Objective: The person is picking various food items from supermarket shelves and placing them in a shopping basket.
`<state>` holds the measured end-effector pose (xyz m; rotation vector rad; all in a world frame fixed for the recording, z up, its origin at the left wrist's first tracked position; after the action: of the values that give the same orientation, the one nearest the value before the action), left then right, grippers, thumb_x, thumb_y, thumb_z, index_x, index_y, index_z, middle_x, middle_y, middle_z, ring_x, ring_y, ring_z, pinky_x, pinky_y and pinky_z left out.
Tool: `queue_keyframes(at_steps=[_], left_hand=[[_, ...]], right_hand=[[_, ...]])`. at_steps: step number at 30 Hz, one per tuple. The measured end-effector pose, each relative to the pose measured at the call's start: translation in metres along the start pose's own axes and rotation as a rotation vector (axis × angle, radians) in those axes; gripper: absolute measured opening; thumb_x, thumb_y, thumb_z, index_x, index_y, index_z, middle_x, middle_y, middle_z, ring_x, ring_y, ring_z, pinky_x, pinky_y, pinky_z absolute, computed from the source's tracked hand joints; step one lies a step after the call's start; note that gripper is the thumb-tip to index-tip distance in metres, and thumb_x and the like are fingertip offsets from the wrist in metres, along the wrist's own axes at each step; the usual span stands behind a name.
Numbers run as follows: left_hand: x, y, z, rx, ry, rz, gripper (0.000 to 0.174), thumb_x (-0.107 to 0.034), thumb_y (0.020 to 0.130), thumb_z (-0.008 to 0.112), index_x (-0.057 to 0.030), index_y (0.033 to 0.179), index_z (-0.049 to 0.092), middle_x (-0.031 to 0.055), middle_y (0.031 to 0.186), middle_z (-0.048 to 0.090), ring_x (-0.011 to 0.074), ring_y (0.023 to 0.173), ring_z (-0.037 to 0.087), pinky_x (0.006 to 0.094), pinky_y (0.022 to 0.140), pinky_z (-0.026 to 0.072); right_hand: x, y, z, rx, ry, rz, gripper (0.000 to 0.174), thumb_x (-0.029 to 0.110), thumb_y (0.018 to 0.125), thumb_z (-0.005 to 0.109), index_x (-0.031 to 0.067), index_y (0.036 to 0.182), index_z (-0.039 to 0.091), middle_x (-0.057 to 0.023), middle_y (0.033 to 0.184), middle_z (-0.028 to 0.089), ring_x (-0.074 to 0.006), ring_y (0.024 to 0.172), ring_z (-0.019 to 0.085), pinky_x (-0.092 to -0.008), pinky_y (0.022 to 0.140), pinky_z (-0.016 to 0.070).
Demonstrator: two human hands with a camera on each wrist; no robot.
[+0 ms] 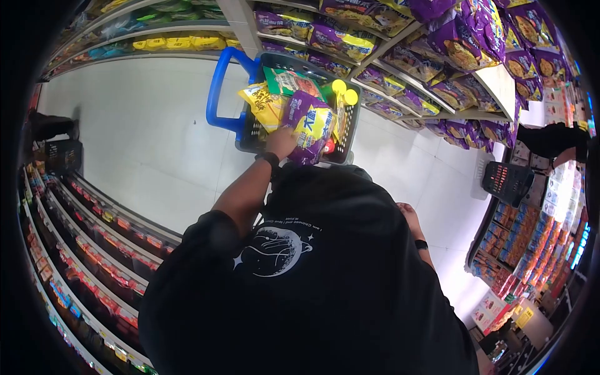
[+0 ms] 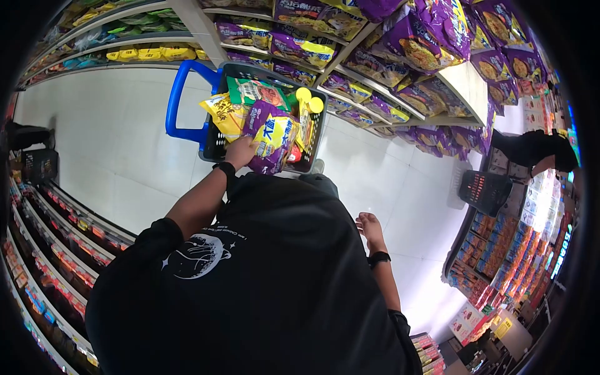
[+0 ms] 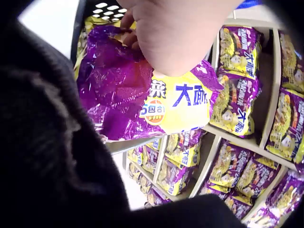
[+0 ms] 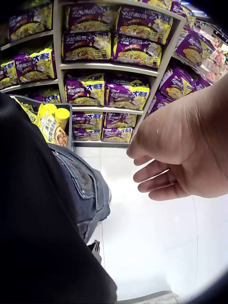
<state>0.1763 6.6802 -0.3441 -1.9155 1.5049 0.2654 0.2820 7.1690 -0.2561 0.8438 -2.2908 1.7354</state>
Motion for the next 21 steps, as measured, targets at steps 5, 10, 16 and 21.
queue_keyframes(at_steps=[5,10,16,21], left_hand=[[-0.038,0.022,-0.018,0.048,-0.186,0.215,0.031,-0.032,0.089,0.056,-0.0028,0.089,0.067,0.0211,0.094,0.067,0.0388,0.090,0.063,0.0477,0.079,0.0488],[-0.110,0.031,-0.049,0.065,-0.025,0.478,0.034,-0.034,0.090,0.055,-0.0023,0.085,0.066,0.0205,0.089,0.066,0.0386,0.087,0.063,0.0480,0.077,0.0485],[-0.182,0.019,-0.094,0.221,-0.161,0.675,0.029,-0.025,0.092,0.057,0.0021,0.095,0.066,0.0188,0.087,0.064,0.0337,0.084,0.063,0.0414,0.076,0.0475],[-0.275,-0.020,-0.139,0.296,-0.465,0.545,0.033,-0.027,0.093,0.056,0.0043,0.090,0.063,0.0199,0.084,0.063,0.0333,0.081,0.062,0.0408,0.073,0.0459]], right_hand=[[0.014,0.002,0.018,0.001,0.102,-0.044,0.018,0.011,0.091,0.050,0.0109,0.107,0.058,-0.0012,0.097,0.064,-0.0127,0.086,0.060,-0.0297,0.075,0.0475],[0.063,-0.003,0.025,-0.001,0.077,-0.218,0.011,0.015,0.092,0.054,0.0127,0.100,0.061,0.0031,0.093,0.062,-0.0109,0.087,0.059,-0.0273,0.075,0.0475],[0.083,0.005,0.033,0.045,0.334,-0.199,0.020,0.022,0.094,0.059,0.0079,0.107,0.059,-0.0014,0.095,0.063,-0.0118,0.082,0.061,-0.0285,0.072,0.0513],[0.106,0.011,0.029,0.244,0.377,-0.146,0.046,0.041,0.100,0.049,0.0066,0.130,0.044,-0.0116,0.114,0.059,-0.0220,0.092,0.066,-0.0361,0.074,0.0602]])
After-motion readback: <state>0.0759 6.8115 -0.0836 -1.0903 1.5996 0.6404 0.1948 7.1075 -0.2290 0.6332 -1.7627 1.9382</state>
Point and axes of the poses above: each hand's wrist, its own y-axis towards the middle knuckle, its own z-axis out of the palm, x = y × z, the point moved 3 cm from there along y, towards the middle knuckle
